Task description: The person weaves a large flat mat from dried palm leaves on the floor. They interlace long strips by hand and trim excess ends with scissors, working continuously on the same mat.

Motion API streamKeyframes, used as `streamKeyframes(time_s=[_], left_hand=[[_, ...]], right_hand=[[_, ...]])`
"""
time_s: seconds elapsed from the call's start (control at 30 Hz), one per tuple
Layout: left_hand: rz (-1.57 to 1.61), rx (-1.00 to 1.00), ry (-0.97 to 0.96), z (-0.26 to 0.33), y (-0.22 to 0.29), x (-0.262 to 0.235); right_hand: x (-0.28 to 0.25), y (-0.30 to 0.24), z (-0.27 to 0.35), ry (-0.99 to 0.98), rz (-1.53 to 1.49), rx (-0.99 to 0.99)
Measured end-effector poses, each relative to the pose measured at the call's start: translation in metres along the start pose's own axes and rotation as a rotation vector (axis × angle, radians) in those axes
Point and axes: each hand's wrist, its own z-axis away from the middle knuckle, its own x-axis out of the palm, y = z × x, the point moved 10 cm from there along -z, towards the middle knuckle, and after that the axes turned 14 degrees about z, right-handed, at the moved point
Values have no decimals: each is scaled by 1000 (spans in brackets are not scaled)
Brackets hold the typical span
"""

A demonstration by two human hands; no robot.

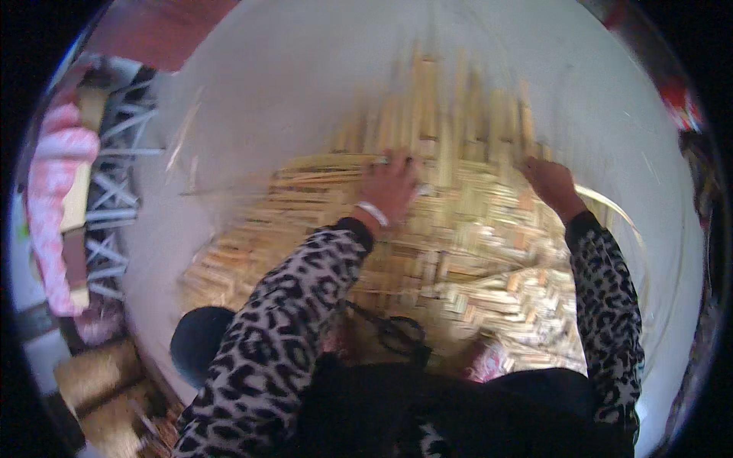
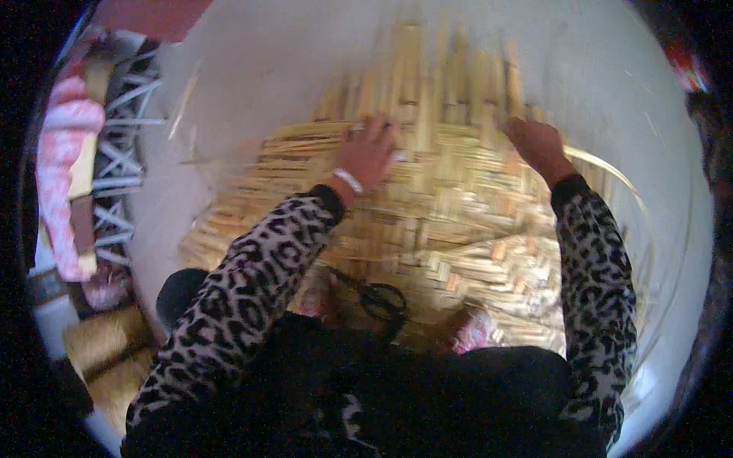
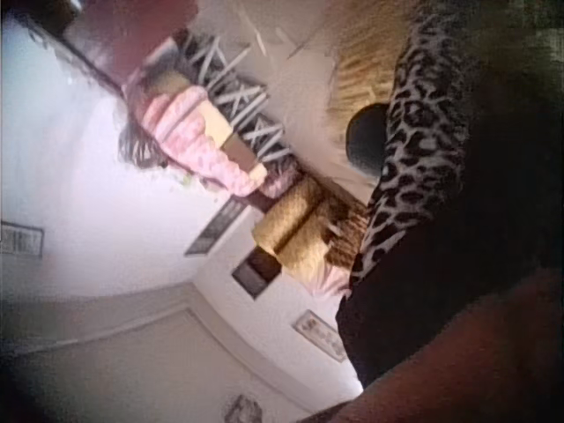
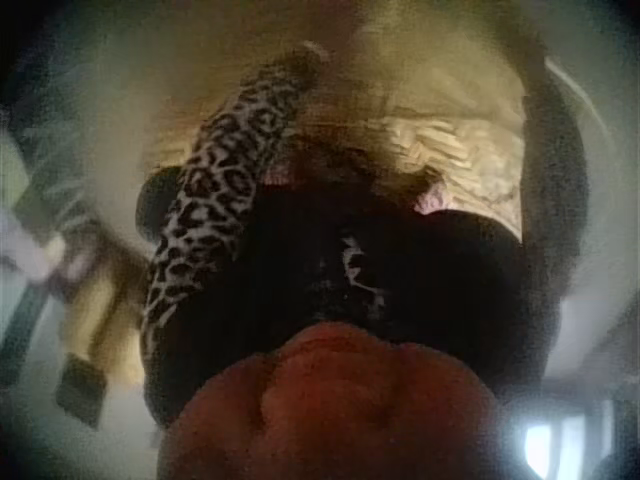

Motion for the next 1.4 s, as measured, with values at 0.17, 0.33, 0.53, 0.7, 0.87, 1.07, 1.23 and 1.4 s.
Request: streamKeyframes(time_s=[0.17, 0.33, 0.53, 0.7, 0.87, 1.07, 1.23, 1.4], left_hand=[[-61, 20, -1, 5, 5, -1], [-86, -40, -103, 3, -1, 1], [-3, -136, -247, 1, 0, -2], [-78, -166, -300, 1, 5, -7], [-187, 160, -187, 20, 61, -26], [-4, 942, -789, 202, 158, 30], [33, 951, -438, 236, 152, 47], [-5, 500, -615, 222, 139, 70]], right_hand=[[-2, 34, 24, -121, 101, 113], [-3, 43, 27, -125, 76, 155], [24, 43, 21, -219, 127, 182], [-10, 43, 32, 28, 221, 228], [-51, -11, 83, 316, 46, 121], [-27, -231, 212, 148, -418, -463], [-22, -289, 268, 222, -538, -605], [-5, -302, 277, 141, -537, -637]])
